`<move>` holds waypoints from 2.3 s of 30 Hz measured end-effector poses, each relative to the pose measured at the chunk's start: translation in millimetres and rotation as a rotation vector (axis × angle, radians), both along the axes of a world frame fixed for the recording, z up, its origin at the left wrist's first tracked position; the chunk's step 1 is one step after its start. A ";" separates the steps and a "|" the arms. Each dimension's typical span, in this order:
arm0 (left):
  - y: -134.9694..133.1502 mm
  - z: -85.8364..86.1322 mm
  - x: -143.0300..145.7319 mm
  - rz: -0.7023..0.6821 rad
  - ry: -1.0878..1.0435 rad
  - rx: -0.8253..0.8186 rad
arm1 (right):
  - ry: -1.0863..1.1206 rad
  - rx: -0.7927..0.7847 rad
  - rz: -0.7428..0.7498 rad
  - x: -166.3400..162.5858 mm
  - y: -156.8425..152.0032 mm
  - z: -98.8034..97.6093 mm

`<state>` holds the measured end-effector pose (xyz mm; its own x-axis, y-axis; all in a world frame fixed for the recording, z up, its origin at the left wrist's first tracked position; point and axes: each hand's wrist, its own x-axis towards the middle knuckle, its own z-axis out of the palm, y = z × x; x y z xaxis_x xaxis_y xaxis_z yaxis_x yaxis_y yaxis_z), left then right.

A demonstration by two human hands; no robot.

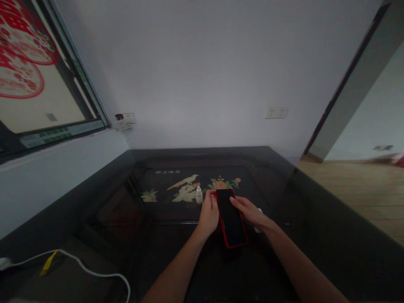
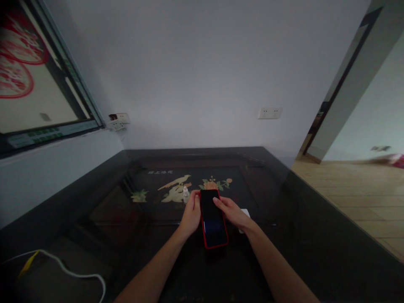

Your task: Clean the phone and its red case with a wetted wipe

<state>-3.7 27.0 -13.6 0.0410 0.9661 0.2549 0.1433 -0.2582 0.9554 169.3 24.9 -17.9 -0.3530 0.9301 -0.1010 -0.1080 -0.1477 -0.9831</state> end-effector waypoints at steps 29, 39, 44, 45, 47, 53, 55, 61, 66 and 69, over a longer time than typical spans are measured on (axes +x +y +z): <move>-16.5 20.2 -3.3 0.055 0.217 0.317 | 0.027 0.152 -0.068 -7.0 -11.5 16.4; -10.4 7.6 -4.2 0.087 0.354 0.383 | 0.067 0.091 -0.113 -13.2 -8.0 2.0; -9.9 6.5 1.0 0.099 0.327 0.364 | -0.136 0.249 -0.243 -21.5 -6.4 5.7; -10.2 6.2 3.1 0.106 0.326 0.358 | -0.183 0.294 -0.287 -23.6 -6.5 5.9; -11.4 5.7 7.0 0.127 0.325 0.346 | -0.258 0.374 -0.349 -26.9 -7.6 7.5; -17.6 11.6 0.6 0.223 0.279 0.354 | -0.257 0.393 -0.538 -5.2 -2.9 17.6; -18.2 13.1 -4.6 0.201 0.221 0.383 | -0.135 0.322 -0.674 13.3 4.9 16.6; -9.4 8.9 0.2 -0.173 -0.254 0.069 | 0.263 0.091 -0.739 37.6 23.3 4.5; 1.4 8.0 0.7 -0.277 -0.634 -0.399 | 0.324 -0.089 -0.665 24.0 21.7 -1.9; 5.7 5.1 -4.2 -0.211 -0.653 -0.414 | 0.326 -0.206 -0.622 14.2 17.8 -4.1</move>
<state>-8.0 32.7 -8.5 0.1991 0.9761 -0.0868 -0.4903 0.1759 0.8536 183.5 42.6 -22.0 0.1923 0.9418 -0.2757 -0.5150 -0.1423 -0.8453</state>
